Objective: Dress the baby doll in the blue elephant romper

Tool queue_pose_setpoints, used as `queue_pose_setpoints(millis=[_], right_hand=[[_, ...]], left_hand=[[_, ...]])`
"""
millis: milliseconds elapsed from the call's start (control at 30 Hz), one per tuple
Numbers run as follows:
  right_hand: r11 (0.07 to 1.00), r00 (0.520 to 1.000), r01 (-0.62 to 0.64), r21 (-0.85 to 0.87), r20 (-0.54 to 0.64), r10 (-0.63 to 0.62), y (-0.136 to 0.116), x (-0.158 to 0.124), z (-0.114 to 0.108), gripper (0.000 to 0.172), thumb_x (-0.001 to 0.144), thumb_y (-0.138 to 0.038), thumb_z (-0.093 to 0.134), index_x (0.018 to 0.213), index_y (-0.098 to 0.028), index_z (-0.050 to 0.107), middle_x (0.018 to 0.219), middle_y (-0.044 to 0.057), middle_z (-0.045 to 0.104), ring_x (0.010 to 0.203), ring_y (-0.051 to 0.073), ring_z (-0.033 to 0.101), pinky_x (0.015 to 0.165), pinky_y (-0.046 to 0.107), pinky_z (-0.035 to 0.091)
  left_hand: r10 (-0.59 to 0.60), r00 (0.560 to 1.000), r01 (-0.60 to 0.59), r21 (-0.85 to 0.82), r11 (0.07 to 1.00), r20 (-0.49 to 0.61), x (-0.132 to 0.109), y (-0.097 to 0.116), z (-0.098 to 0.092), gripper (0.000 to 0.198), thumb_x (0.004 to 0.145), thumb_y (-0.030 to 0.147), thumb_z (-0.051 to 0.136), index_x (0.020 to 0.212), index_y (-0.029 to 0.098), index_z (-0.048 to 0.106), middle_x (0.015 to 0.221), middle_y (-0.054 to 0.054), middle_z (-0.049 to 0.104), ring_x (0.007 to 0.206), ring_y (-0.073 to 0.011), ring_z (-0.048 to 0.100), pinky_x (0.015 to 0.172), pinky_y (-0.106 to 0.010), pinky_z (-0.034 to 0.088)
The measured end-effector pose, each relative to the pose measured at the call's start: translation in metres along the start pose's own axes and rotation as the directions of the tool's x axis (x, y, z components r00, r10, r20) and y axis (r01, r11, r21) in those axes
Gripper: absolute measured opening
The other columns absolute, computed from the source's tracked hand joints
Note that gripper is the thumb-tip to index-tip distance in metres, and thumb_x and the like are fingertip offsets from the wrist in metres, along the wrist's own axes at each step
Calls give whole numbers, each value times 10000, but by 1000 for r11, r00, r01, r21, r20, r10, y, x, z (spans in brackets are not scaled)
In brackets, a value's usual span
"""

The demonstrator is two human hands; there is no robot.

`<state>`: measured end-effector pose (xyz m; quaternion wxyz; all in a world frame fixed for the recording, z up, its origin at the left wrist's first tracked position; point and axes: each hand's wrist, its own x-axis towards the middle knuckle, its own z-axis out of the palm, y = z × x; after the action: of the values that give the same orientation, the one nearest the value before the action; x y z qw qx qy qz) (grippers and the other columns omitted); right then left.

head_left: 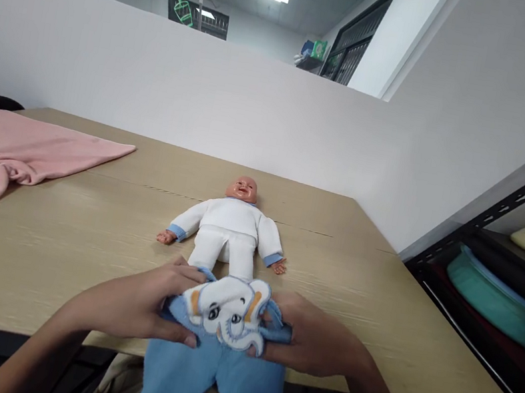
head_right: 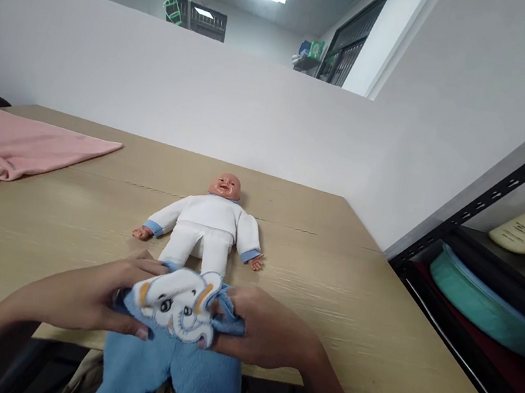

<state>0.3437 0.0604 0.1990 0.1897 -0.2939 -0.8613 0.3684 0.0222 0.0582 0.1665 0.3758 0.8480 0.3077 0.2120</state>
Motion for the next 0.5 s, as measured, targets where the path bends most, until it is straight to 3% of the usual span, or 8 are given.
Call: queue_pose_setpoints(millis=[67, 167, 233, 300, 400, 500], right_hand=[[1000, 1000, -1, 19, -7, 2, 4, 0, 10, 207, 966, -374, 751, 1102, -218, 765, 1044, 51, 765, 943, 211, 686, 911, 340, 593], [977, 992, -59, 204, -97, 80, 14, -1, 26, 480, 992, -428, 714, 1411, -209, 630, 1274, 110, 729, 1147, 255, 677, 1047, 422, 570], [935, 989, -109, 338, -55, 135, 18, 0, 34, 721, 932, -489, 790, 1549, -226, 526, 1421, 129, 681, 1294, 289, 646, 1144, 475, 528], [901, 985, -167, 400, 39, 166, 15, 2, 39, 854, 838, -503, 884, 1570, -249, 523, 1482, 123, 659, 1368, 313, 622, 1199, 502, 492], [900, 985, -164, 404, 116, 128, 4, 5, 44, 766, 818, -444, 906, 1501, -257, 615, 1461, 109, 685, 1381, 314, 626, 1225, 497, 473], [920, 992, -129, 370, 54, 118, -3, 5, 49, 489, 878, -388, 824, 1326, -210, 742, 1234, 105, 783, 1152, 291, 722, 1061, 441, 596]], left_hand=[[11, 1000, -10, -70, 998, 10, 0, 1, 5, 406, 942, 405, 822, 1320, 264, 778, 1336, -82, 758, 1239, -306, 683, 1068, -348, 547], [-79, 991, 56, -205, 977, -108, 6, 5, 15, 422, 998, 447, 742, 1378, 264, 739, 1342, -64, 766, 1243, -299, 695, 1080, -355, 551], [-125, 968, 67, -258, 964, -218, 12, 8, 22, 419, 1017, 481, 706, 1368, 252, 737, 1326, -63, 771, 1244, -297, 690, 1106, -374, 538], [-146, 943, 59, -280, 958, -299, 17, 12, 26, 383, 1031, 479, 686, 1306, 221, 757, 1246, -66, 787, 1191, -286, 697, 1087, -374, 544], [-142, 957, 62, -298, 952, -254, 15, 12, 27, 343, 991, 499, 736, 1130, 195, 816, 1050, -50, 807, 1027, -263, 716, 972, -345, 586], [-72, 996, 55, -307, 950, -43, 6, 4, 24, 465, 762, 509, 948, 1108, 219, 838, 1101, -45, 817, 1031, -284, 727, 987, -361, 600]])
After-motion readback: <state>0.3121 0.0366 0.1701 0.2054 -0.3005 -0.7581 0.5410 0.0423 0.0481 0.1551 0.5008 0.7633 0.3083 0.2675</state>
